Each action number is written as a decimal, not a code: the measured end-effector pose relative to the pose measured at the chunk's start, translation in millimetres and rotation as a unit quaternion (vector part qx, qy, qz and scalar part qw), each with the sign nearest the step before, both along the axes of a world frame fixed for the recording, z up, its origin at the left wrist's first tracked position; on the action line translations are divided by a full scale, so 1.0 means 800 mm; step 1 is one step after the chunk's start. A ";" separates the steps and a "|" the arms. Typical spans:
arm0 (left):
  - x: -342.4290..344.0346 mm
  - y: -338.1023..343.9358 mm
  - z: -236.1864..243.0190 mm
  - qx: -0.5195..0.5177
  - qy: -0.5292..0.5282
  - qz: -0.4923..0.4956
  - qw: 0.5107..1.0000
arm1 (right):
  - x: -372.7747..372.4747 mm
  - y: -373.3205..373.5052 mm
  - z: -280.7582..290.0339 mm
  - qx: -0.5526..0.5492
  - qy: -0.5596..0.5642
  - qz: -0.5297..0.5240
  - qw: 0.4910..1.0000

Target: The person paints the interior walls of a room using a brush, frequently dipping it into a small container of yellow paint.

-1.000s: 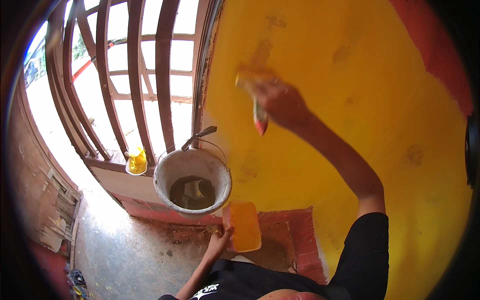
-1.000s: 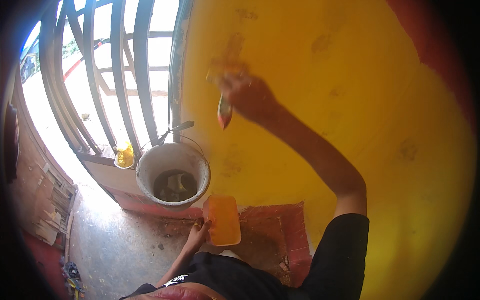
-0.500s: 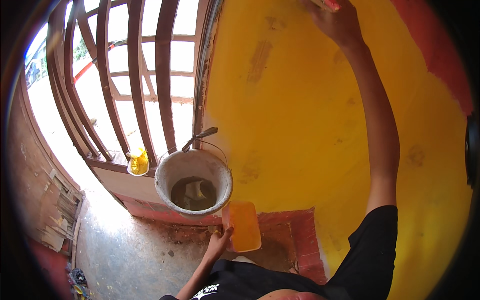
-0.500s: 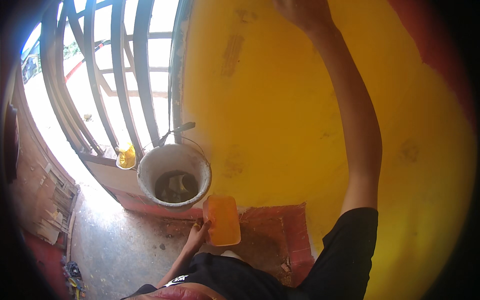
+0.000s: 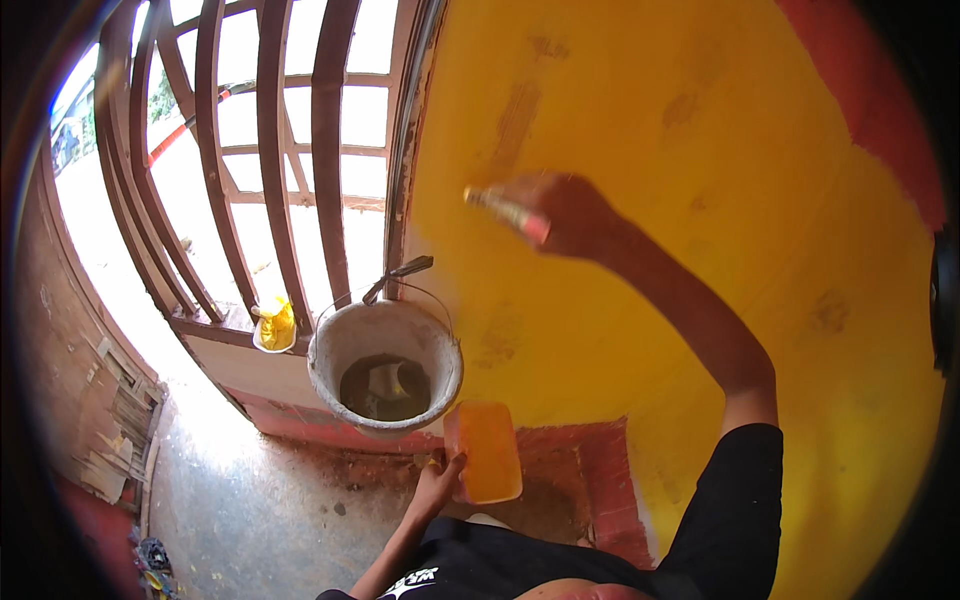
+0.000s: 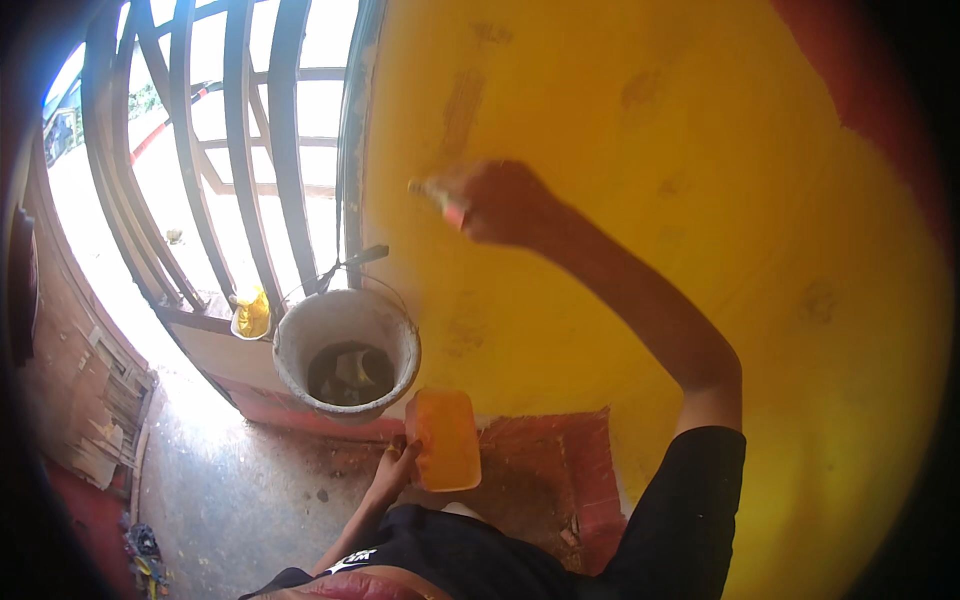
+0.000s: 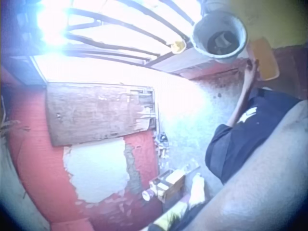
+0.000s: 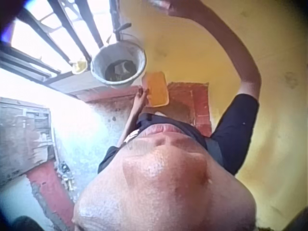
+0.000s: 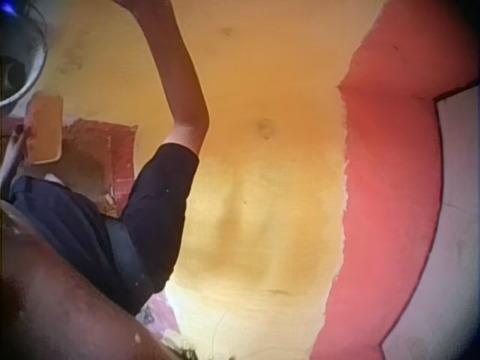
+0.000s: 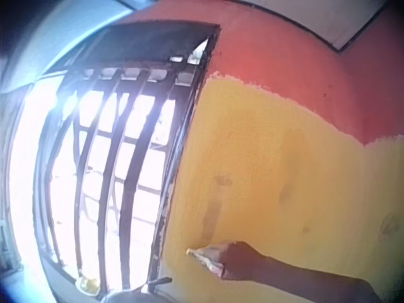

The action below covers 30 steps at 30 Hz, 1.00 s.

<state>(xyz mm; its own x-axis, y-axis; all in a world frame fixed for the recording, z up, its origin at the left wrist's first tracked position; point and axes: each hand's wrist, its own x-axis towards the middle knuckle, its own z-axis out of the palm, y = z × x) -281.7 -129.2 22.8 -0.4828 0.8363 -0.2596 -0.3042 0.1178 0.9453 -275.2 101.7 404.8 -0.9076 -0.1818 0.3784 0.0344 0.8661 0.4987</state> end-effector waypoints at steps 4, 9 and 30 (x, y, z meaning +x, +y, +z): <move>0.005 0.009 -0.013 0.047 0.014 -0.004 0.999 | 0.004 0.064 0.126 0.004 0.146 0.042 0.988; 0.002 0.005 -0.008 0.022 -0.010 0.006 1.000 | 0.002 0.008 0.212 0.060 0.269 0.043 0.960; 0.004 0.003 -0.016 0.014 -0.009 0.004 1.000 | 0.007 0.046 0.166 0.047 0.244 0.057 0.967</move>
<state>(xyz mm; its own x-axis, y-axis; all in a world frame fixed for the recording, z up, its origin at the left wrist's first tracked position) -278.7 -127.1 9.6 -0.4843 0.8398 -0.2455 -0.3228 0.0893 0.9422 -269.2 138.7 537.7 -0.5978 -0.3246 0.7330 0.1920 0.8298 0.5241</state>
